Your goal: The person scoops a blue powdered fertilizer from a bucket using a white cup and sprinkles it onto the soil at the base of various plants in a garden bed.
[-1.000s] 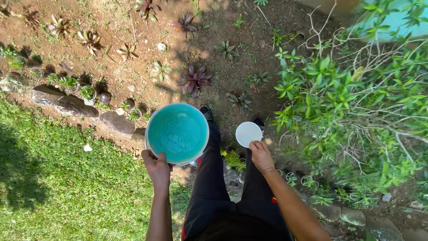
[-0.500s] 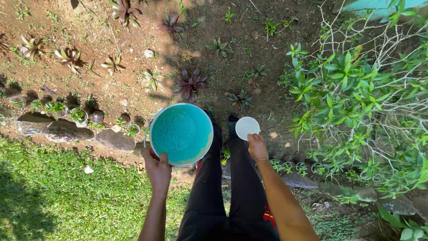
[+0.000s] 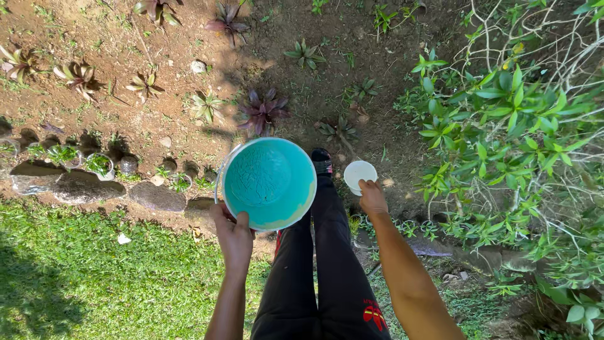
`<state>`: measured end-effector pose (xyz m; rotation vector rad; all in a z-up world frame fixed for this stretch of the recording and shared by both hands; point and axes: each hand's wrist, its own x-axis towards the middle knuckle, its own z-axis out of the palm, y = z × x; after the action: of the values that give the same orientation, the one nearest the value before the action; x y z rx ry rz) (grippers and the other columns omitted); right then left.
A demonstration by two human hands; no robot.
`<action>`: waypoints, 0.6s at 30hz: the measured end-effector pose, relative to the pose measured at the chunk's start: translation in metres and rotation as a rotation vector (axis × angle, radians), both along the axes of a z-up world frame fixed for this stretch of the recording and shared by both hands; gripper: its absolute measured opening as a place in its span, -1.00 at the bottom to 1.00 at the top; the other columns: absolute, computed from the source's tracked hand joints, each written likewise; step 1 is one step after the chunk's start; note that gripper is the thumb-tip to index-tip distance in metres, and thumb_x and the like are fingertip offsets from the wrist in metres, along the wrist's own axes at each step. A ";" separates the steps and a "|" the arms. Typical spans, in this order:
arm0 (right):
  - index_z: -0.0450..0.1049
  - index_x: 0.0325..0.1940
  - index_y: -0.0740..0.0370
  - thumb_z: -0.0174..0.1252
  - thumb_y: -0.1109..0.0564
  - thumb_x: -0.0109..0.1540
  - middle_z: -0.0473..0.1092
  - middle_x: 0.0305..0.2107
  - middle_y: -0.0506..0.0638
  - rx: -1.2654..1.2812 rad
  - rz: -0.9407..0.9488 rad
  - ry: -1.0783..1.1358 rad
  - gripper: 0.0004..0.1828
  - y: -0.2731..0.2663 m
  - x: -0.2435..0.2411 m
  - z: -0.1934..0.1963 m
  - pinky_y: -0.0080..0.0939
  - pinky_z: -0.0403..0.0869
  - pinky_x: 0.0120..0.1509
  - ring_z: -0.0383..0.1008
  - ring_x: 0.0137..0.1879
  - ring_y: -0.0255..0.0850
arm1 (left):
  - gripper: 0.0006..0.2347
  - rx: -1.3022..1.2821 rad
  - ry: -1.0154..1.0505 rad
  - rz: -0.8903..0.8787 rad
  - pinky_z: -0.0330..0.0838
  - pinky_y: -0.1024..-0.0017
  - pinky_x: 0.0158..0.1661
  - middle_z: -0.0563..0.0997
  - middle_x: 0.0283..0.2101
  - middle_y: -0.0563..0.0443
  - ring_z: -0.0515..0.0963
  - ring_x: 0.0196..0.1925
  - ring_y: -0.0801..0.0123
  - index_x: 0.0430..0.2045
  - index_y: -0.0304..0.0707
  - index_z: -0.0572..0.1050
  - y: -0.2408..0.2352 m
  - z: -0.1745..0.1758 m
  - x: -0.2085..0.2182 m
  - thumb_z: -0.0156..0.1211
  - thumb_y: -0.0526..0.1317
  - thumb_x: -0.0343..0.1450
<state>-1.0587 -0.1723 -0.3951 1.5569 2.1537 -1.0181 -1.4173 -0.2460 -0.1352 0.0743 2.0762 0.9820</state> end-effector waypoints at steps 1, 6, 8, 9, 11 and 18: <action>0.36 -0.18 0.24 0.13 0.36 0.11 0.42 -0.20 0.20 0.019 -0.057 0.057 -0.77 -0.003 0.002 0.004 0.25 0.40 0.06 0.36 0.06 0.27 | -0.83 0.006 0.001 -0.002 0.28 0.42 -0.67 0.39 -0.38 -0.07 0.38 -0.61 0.41 -0.18 -0.35 0.22 0.002 0.002 -0.001 0.00 -0.42 0.41; 0.36 -0.23 0.26 0.19 0.31 0.18 0.40 -0.29 0.20 0.120 -0.280 0.164 -0.86 0.002 0.002 0.015 0.24 0.34 0.00 0.37 -0.04 0.23 | -0.80 -0.041 0.016 -0.025 0.34 0.40 -0.64 0.38 -0.37 -0.05 0.43 -0.55 0.42 -0.16 -0.31 0.23 0.006 0.014 -0.001 0.02 -0.40 0.39; 0.37 -0.24 0.24 0.21 0.31 0.19 0.43 -0.29 0.16 0.219 -0.391 0.253 -0.86 0.008 0.001 0.015 0.18 0.38 0.02 0.37 -0.05 0.18 | -0.80 -0.015 0.024 -0.023 0.34 0.41 -0.63 0.38 -0.35 -0.03 0.44 -0.54 0.43 -0.15 -0.30 0.22 0.006 0.016 -0.003 0.02 -0.40 0.39; 0.37 -0.24 0.24 0.21 0.31 0.19 0.43 -0.29 0.16 0.222 -0.390 0.255 -0.86 0.014 0.000 0.013 0.18 0.38 0.02 0.37 -0.05 0.18 | -0.79 0.007 0.029 -0.022 0.34 0.42 -0.63 0.39 -0.34 -0.02 0.44 -0.54 0.44 -0.15 -0.30 0.22 0.005 0.016 -0.004 0.02 -0.40 0.38; 0.40 -0.23 0.27 0.22 0.32 0.17 0.41 -0.31 0.23 0.342 -0.421 0.261 -0.85 0.030 -0.002 0.007 0.20 0.39 -0.06 0.38 -0.09 0.25 | -0.80 0.018 0.028 -0.012 0.32 0.41 -0.64 0.39 -0.35 -0.03 0.42 -0.56 0.43 -0.16 -0.31 0.23 0.005 0.016 -0.005 0.03 -0.40 0.39; 0.38 -0.24 0.27 0.30 0.22 0.19 0.50 -0.35 0.27 0.218 -0.475 0.191 -0.80 0.100 -0.005 -0.021 0.22 0.47 -0.08 0.54 -0.15 0.26 | -0.78 0.068 0.018 0.026 0.32 0.46 -0.65 0.40 -0.35 0.00 0.41 -0.56 0.52 -0.15 -0.30 0.20 0.000 0.014 -0.010 0.01 -0.42 0.38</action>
<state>-1.0638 -0.0722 -0.4158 2.2315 2.1222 -1.1356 -1.4276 -0.2459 -0.1209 0.0921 2.0646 1.0717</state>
